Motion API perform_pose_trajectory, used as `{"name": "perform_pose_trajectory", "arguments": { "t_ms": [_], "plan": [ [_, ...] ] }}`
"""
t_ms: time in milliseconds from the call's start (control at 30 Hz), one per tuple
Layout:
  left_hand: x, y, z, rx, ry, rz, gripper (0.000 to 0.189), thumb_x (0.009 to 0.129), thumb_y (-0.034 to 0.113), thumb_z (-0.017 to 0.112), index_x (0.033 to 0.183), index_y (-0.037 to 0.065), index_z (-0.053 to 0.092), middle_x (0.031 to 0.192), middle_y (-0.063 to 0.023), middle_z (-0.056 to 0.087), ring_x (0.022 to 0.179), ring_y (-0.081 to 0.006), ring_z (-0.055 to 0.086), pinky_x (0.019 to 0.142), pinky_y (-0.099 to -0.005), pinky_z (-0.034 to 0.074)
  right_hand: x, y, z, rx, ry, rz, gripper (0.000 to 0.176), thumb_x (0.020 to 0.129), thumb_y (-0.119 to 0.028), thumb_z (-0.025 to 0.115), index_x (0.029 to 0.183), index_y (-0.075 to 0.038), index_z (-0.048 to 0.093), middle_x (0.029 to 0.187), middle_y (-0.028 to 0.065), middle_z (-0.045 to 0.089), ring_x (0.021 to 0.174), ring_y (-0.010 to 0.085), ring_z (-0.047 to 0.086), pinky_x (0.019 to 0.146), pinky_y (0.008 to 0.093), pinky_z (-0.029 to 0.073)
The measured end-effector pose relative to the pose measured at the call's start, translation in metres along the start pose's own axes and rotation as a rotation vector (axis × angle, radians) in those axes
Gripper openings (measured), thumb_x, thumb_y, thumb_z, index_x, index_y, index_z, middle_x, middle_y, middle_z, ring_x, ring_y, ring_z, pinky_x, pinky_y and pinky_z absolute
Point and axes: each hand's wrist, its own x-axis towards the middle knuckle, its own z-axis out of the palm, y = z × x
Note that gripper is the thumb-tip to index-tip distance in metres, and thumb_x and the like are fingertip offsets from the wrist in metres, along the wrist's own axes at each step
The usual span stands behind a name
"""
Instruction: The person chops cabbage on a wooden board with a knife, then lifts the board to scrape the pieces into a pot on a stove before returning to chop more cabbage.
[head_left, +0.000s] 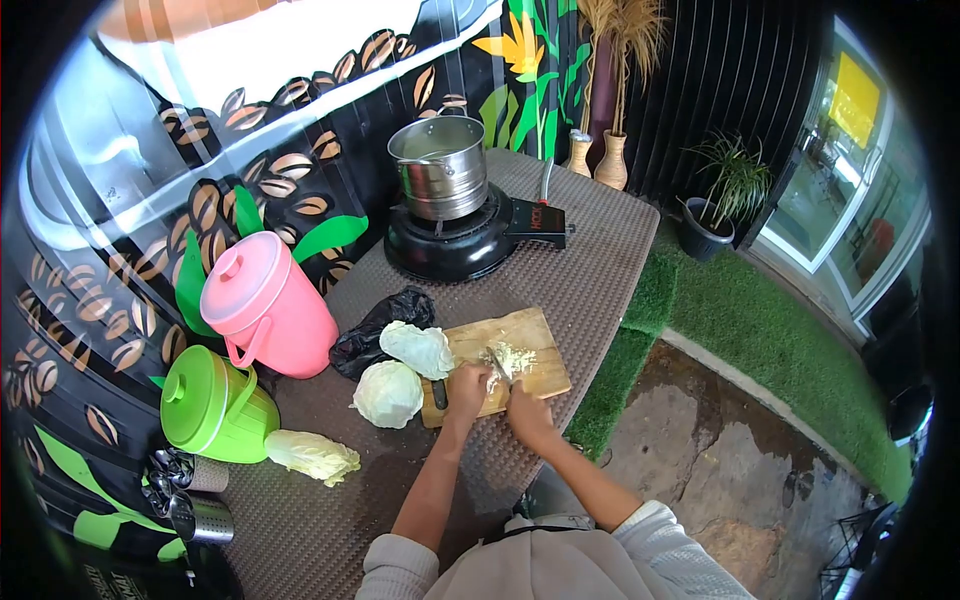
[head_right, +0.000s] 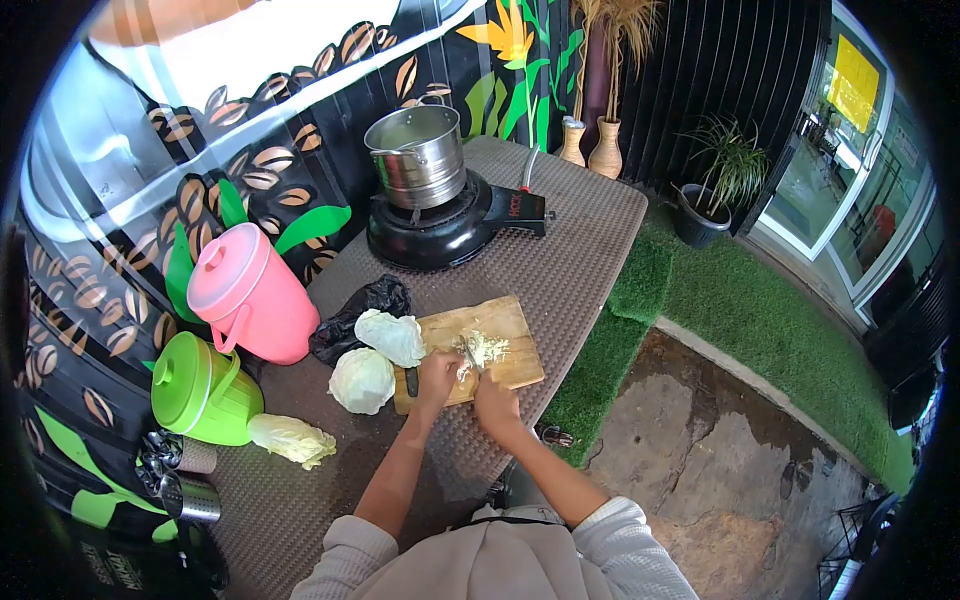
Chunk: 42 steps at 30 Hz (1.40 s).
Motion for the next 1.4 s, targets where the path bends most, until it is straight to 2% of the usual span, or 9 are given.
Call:
{"name": "perform_pose_trajectory", "arguments": {
  "t_ms": [167, 433, 667, 733, 867, 1067, 1167, 1233, 1400],
  "plan": [
    [0.012, 0.006, -0.004, -0.071, -0.066, -0.103, 0.012, 0.068, -0.002, 0.062, 0.076, 0.001, 0.071, 0.067, -0.018, 0.064, 0.065, -0.0363, 0.062, 0.065, -0.0393, 0.049, 0.005, 0.001, 0.008, 0.008, 0.017, -0.008, 0.026, 0.091, -0.02, 0.045, 0.107, 0.001, 0.045, 0.08, 0.0259, 0.065, 0.078, 0.0423, 0.065, 0.068, 0.0516, 0.052],
    [0.016, 0.005, -0.004, -0.001, -0.062, -0.043, 0.01, 0.067, -0.003, 0.065, 0.075, 0.0, 0.07, 0.075, -0.02, 0.065, 0.075, -0.035, 0.063, 0.069, -0.0416, 0.049, -0.009, -0.004, 0.004, 0.009, -0.031, 0.036, 0.024, 0.093, -0.02, 0.042, 0.106, 0.0, 0.044, 0.084, 0.0273, 0.065, 0.079, 0.043, 0.065, 0.07, 0.0516, 0.052],
    [0.013, -0.008, -0.006, -0.002, -0.135, -0.006, 0.011, 0.072, 0.0, 0.062, 0.079, 0.0, 0.07, 0.077, -0.0216, 0.065, 0.075, -0.0355, 0.063, 0.068, -0.0411, 0.049, 0.018, -0.008, -0.005, -0.046, 0.053, -0.115, 0.019, 0.091, -0.018, 0.045, 0.099, -0.001, 0.046, 0.079, 0.0221, 0.066, 0.073, 0.0383, 0.067, 0.063, 0.0466, 0.054],
    [0.012, -0.002, -0.01, 0.0, -0.128, -0.013, 0.012, 0.072, 0.0, 0.061, 0.079, -0.001, 0.07, 0.076, -0.0216, 0.065, 0.073, -0.035, 0.064, 0.066, -0.0403, 0.049, 0.01, -0.016, -0.017, -0.004, -0.056, -0.047, 0.024, 0.091, -0.018, 0.044, 0.107, 0.001, 0.043, 0.086, 0.0271, 0.064, 0.083, 0.0431, 0.064, 0.073, 0.0511, 0.052],
    [0.014, -0.001, -0.009, -0.067, -0.143, -0.083, 0.014, 0.071, -0.002, 0.057, 0.076, -0.002, 0.07, 0.07, -0.0209, 0.064, 0.067, -0.0337, 0.065, 0.062, -0.0381, 0.05, -0.008, -0.02, 0.003, 0.041, -0.079, 0.089, 0.026, 0.089, -0.016, 0.048, 0.106, 0.002, 0.043, 0.089, 0.0283, 0.064, 0.085, 0.0425, 0.065, 0.073, 0.0512, 0.052],
    [0.017, -0.007, -0.003, -0.01, -0.103, -0.011, 0.014, 0.069, -0.003, 0.055, 0.073, -0.002, 0.069, 0.069, -0.0207, 0.064, 0.064, -0.0344, 0.063, 0.06, -0.0376, 0.049, 0.02, 0.0, 0.01, -0.119, 0.067, -0.127, 0.028, 0.09, -0.015, 0.045, 0.111, 0.004, 0.044, 0.076, 0.0208, 0.067, 0.072, 0.0357, 0.068, 0.062, 0.0451, 0.055],
    [0.014, -0.004, -0.005, 0.0, -0.083, -0.005, 0.015, 0.068, -0.003, 0.055, 0.072, -0.001, 0.07, 0.069, -0.0206, 0.064, 0.064, -0.035, 0.063, 0.06, -0.0385, 0.049, 0.005, -0.008, 0.002, -0.059, 0.039, -0.128, 0.024, 0.091, -0.016, 0.044, 0.106, 0.002, 0.043, 0.078, 0.0267, 0.065, 0.074, 0.0426, 0.066, 0.062, 0.0487, 0.055],
    [0.014, 0.0, -0.006, -0.024, -0.088, -0.031, 0.016, 0.068, -0.004, 0.055, 0.071, 0.0, 0.07, 0.069, -0.0207, 0.064, 0.065, -0.0351, 0.063, 0.061, -0.0393, 0.049, -0.01, -0.012, 0.017, -0.047, 0.021, 0.041, 0.022, 0.09, -0.016, 0.045, 0.106, 0.001, 0.044, 0.077, 0.0216, 0.067, 0.073, 0.0363, 0.068, 0.062, 0.045, 0.055],
    [0.01, -0.002, -0.004, 0.085, -0.082, -0.035, 0.009, 0.071, -0.001, 0.065, 0.077, 0.001, 0.071, 0.071, -0.0162, 0.067, 0.068, -0.0308, 0.066, 0.064, -0.0366, 0.05, 0.0, -0.016, 0.017, -0.078, 0.056, -0.014, 0.022, 0.09, -0.015, 0.045, 0.104, 0.001, 0.044, 0.077, 0.0235, 0.066, 0.073, 0.0378, 0.068, 0.062, 0.0458, 0.055]
  ]
}}
